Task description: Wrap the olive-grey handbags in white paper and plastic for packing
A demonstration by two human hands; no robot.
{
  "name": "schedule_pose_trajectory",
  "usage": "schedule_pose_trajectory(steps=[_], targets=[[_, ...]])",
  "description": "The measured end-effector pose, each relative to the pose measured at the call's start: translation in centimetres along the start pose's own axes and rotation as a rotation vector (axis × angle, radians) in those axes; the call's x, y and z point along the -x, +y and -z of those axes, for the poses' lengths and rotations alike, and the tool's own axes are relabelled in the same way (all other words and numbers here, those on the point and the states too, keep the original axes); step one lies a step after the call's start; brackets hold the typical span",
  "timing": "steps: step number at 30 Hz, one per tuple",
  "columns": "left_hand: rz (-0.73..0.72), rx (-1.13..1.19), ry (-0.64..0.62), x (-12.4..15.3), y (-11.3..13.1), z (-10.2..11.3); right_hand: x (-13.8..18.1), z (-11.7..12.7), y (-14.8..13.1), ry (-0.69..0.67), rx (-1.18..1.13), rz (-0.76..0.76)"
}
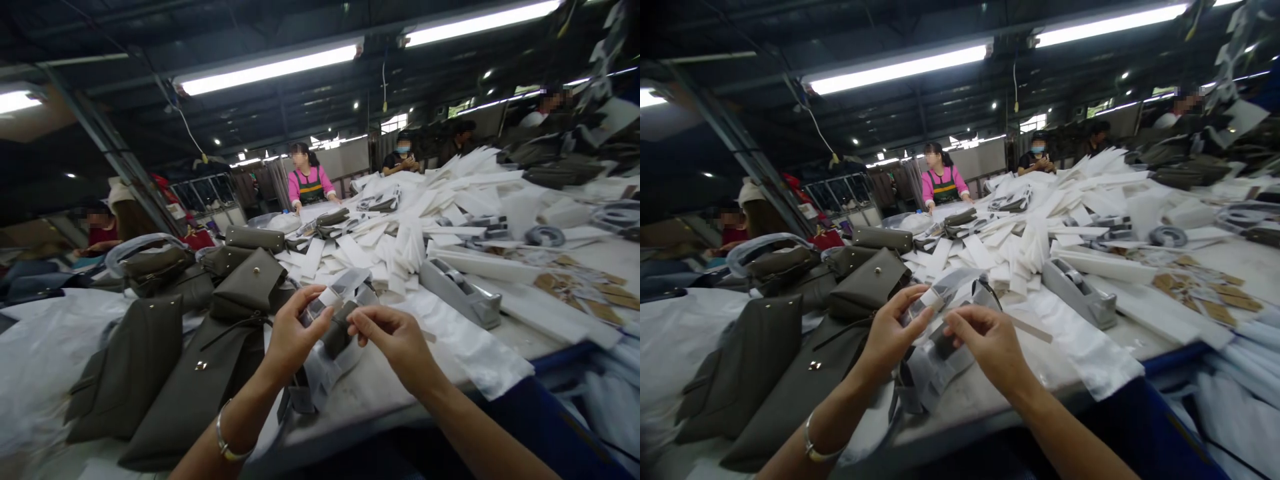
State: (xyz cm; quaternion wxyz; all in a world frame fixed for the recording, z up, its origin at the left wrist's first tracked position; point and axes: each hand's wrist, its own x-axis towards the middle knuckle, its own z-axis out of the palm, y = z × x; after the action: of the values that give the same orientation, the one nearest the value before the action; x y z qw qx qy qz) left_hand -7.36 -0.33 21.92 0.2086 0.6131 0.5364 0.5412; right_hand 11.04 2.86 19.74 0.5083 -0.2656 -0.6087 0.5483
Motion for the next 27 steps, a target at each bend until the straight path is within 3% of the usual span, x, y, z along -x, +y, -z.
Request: schedule_pose_trajectory(steps=[6,17,22,27], targets=[[-0.049,-0.086,0.003,0.6,0.4,0.5,-2.0,-2.0,1.2,0.026,0.036,-0.043],[-0.003,-0.096,-0.034,0.9,0.4,1.2,-2.2,-1.6,1.5,-0.088,0.077,-0.123],[-0.021,-0.114,-0.032,1.0,0.5,1.2,-1.9,-1.3,1.7,-0.176,0.061,-0.082],[-0.032,-0.128,-0.034,1.2,0.6,1.1,-1.1,-1.3,1.3,-0.17,0.216,0.009]])
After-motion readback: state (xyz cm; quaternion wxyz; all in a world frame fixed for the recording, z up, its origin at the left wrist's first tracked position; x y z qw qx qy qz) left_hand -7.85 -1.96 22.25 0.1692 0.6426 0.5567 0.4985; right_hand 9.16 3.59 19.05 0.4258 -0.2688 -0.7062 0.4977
